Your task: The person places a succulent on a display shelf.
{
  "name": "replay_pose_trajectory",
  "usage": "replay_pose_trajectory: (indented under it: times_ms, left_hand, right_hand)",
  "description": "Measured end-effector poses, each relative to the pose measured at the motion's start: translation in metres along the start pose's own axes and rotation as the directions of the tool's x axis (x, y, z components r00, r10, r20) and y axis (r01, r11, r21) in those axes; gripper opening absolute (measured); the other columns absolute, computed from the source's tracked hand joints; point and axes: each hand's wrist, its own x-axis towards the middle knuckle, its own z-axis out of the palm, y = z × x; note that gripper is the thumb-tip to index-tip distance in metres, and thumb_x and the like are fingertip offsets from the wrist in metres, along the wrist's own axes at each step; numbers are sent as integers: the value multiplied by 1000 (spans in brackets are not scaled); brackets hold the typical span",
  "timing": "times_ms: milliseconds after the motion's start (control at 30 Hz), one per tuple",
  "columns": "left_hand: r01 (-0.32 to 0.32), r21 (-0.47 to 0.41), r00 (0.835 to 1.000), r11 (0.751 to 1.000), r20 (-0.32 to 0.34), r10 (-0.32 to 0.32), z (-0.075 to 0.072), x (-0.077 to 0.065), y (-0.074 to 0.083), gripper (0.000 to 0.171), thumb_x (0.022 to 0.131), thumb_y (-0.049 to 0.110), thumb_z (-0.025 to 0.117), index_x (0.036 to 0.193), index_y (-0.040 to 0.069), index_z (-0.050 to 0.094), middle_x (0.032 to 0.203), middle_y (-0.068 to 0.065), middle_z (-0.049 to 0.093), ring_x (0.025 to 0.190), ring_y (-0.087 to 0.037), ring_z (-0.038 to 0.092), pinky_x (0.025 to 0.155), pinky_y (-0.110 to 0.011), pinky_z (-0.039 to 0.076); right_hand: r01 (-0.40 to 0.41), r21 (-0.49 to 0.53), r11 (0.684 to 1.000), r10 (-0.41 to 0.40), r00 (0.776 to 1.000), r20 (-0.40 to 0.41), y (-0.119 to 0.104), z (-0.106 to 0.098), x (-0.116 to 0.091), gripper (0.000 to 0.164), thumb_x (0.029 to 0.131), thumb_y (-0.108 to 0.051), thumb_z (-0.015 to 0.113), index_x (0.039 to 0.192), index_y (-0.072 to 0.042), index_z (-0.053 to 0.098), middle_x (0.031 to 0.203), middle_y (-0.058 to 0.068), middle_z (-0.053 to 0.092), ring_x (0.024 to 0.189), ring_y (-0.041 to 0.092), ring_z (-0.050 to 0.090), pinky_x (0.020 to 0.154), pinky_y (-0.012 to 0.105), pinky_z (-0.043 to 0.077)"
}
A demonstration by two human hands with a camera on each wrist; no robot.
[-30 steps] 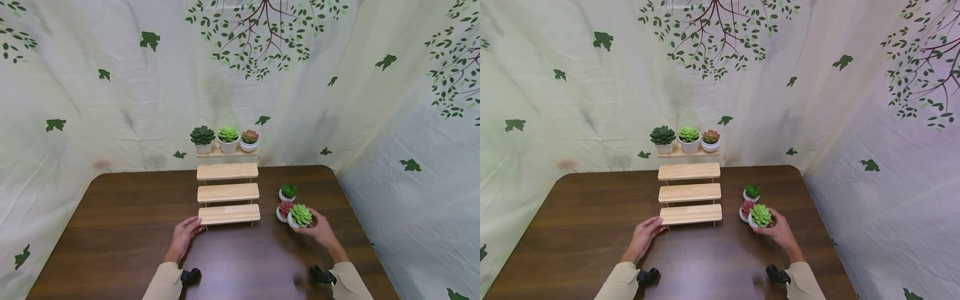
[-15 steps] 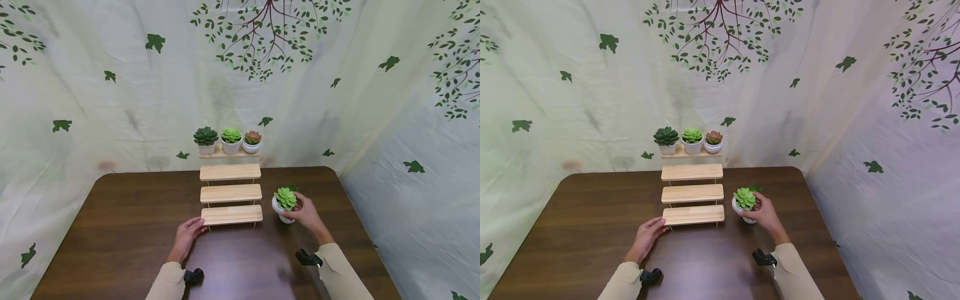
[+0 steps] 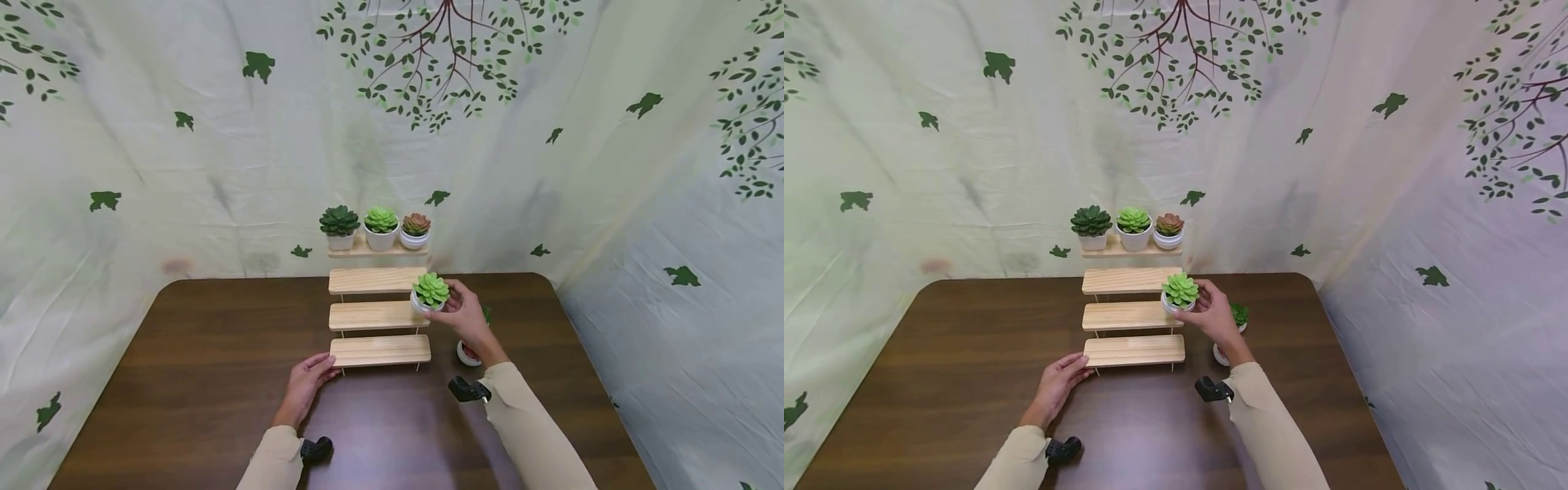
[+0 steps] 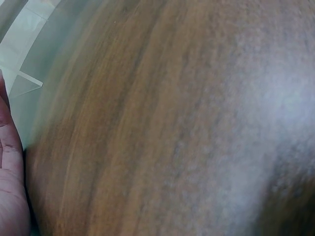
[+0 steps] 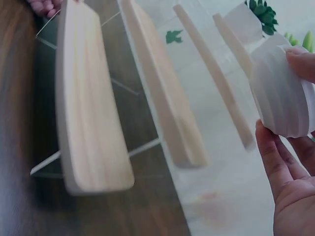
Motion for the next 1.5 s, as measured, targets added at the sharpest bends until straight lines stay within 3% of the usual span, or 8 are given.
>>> replay_pose_trajectory:
  times_ms: [167, 467, 600, 867, 1200, 1500]
  left_hand:
    - [1, 3, 1000, 1000, -1, -1, -1, 0, -1, 18, 92, -1, 61, 106, -12, 61, 82, -4, 69, 74, -14, 68, 73, -25, 58]
    - [0, 22, 1000, 1000, -5, 0, -4, -2, 0, 20, 91, 1, 63, 107, -11, 61, 84, -3, 69, 75, -14, 68, 74, -25, 58]
    - [8, 9, 1000, 1000, -1, -8, -3, -2, -1, 18, 91, -1, 62, 106, -12, 61, 83, -4, 69, 75, -15, 68, 74, -26, 58]
    - [9, 0, 1000, 1000, 0, -9, -2, -1, 1, 17, 91, -1, 63, 105, -10, 62, 83, -4, 69, 75, -14, 68, 74, -25, 58]
    - [23, -7, 1000, 1000, -8, -23, -2, -1, -1, 16, 91, -1, 63, 105, -9, 62, 83, -4, 69, 75, -14, 68, 74, -25, 58]
    - [-3, -3, 1000, 1000, -6, 3, 0, 0, -1, 14, 91, -1, 63, 103, -8, 63, 83, -4, 69, 74, -14, 69, 73, -24, 58]
  right_hand:
    - [16, -5, 1000, -16, 1000, -4, -5, 14, 14, 67, 74, 7, 77, 133, 3, 46, 133, 23, 52, 120, 32, 54, 97, 36, 49]
    - [53, 78, 996, -53, 999, -9, -7, 44, 33, 65, 74, 12, 75, 133, 5, 48, 127, 24, 56, 110, 24, 59, 86, 24, 53]
    - [57, 91, 994, -58, 998, 4, -8, 54, 41, 65, 74, 11, 75, 132, 4, 49, 125, 24, 57, 109, 26, 60, 87, 27, 54]
    - [86, 23, 996, -86, 996, -6, -13, 74, 57, 62, 75, 3, 79, 131, 2, 52, 129, 20, 55, 120, 29, 55, 103, 35, 45]
    - [62, -5, 998, -62, 997, 42, -11, 100, 67, 61, 76, -1, 80, 131, 0, 54, 126, 17, 59, 113, 27, 60, 94, 29, 51]
    - [46, -17, 999, -45, 995, 85, -16, 118, 74, 60, 77, -2, 80, 131, 1, 54, 124, 19, 61, 111, 27, 61, 90, 27, 53]
